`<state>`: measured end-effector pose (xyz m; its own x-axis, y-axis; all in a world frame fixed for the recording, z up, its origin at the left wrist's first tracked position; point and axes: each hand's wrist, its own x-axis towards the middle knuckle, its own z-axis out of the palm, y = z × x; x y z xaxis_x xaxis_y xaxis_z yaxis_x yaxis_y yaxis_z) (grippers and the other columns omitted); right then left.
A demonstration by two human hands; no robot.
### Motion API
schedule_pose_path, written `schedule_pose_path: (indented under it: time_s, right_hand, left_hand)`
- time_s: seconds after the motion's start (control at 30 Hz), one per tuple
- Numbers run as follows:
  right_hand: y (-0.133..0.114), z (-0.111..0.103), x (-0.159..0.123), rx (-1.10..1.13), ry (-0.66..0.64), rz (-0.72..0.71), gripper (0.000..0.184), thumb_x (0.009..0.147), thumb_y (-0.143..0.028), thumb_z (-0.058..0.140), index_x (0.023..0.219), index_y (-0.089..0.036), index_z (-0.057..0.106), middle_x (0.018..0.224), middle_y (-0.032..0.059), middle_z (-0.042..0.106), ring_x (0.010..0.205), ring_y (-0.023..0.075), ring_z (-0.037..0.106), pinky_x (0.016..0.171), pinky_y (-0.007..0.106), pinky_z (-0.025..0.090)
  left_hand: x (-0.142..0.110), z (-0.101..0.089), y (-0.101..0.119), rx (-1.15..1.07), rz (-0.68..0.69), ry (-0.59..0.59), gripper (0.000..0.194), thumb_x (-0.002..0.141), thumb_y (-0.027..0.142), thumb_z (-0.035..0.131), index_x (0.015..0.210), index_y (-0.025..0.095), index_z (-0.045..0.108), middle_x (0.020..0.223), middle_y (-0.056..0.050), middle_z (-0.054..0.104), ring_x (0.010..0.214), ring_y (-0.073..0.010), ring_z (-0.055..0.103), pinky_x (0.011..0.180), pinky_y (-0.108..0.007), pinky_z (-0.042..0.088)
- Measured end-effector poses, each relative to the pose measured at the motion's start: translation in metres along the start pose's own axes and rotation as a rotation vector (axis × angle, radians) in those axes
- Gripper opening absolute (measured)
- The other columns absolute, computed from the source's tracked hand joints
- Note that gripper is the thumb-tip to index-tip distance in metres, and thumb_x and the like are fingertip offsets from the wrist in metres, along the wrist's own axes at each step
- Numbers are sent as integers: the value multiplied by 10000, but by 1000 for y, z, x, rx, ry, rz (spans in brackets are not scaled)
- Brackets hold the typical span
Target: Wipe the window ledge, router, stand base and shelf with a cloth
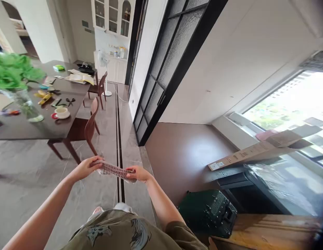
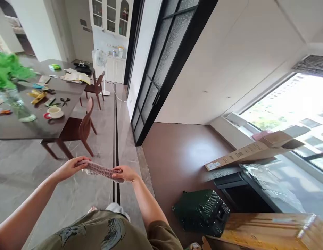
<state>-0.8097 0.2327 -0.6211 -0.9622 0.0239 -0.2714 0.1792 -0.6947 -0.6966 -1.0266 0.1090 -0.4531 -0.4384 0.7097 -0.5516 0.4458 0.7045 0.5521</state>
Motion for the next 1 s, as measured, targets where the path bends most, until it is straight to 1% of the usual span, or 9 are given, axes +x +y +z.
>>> schedule_pose_path:
  time_s: [0.1,0.23,0.4,0.5,0.6,0.7,0.77,0.9,1.0]
  right_hand:
    - [-31,-45,53,180,94,-57,615,451,-627,895,791,-145,724,686,-8,647,632,110,558,646,247,436]
    - [-65,-118,131,431,440,-302,564,430,-645,883,687,-191,670,707,4,649,647,142,570,658,281,470]
    - [-116,-211,246,578,643,-449,626,503,-666,795,950,-255,643,943,67,710,878,259,657,781,391,539]
    - [-160,-261,307,637,651,-523,651,507,-590,803,1043,-279,605,1029,58,701,950,269,657,809,412,552]
    - [-201,-316,350,638,782,-613,632,553,-511,796,1107,-305,573,1023,31,686,942,241,654,834,404,556]
    - [-229,-372,375,508,1093,-710,593,624,-467,767,1144,-297,536,1047,28,665,947,216,640,873,388,549]
    - [-239,-404,383,301,1428,-722,526,684,-458,734,1127,-268,524,1056,38,649,961,206,622,906,378,534]
    - [-253,-453,391,-141,2145,-334,339,827,-454,595,1059,-212,540,979,89,636,963,238,606,935,428,513]
    - [-265,-492,389,-484,2405,-59,363,885,-379,478,1166,-159,543,1126,184,624,1154,304,571,1008,515,467]
  left_hand:
    - [118,-18,29,-97,42,-128,495,702,675,663,862,209,620,655,23,532,614,-153,493,568,-240,412]
    - [266,-18,48,-216,93,-164,549,718,670,662,1000,206,580,688,43,519,608,-129,465,556,-226,383]
    - [421,-19,42,-379,-23,-197,719,677,724,673,1138,191,525,737,22,602,652,-147,542,597,-250,426]
    - [504,-39,35,-374,-78,-212,744,615,761,688,1052,170,566,854,-40,667,754,-182,614,693,-305,492]
    - [594,-61,29,-273,-91,-224,701,611,750,694,991,166,608,896,-64,684,783,-197,643,722,-334,513]
    - [695,-63,27,-197,-23,-321,641,627,708,702,968,171,626,883,-68,692,775,-200,654,713,-332,517]
    - [762,-50,32,-155,44,-445,620,612,700,704,931,175,627,845,-62,689,748,-204,652,692,-331,517]
    - [863,-11,65,-33,202,-802,508,679,643,675,902,187,644,821,-52,692,719,-206,656,678,-328,525]
    - [908,20,110,1,404,-1009,394,791,546,614,960,194,666,868,-63,702,804,-215,665,782,-340,537]
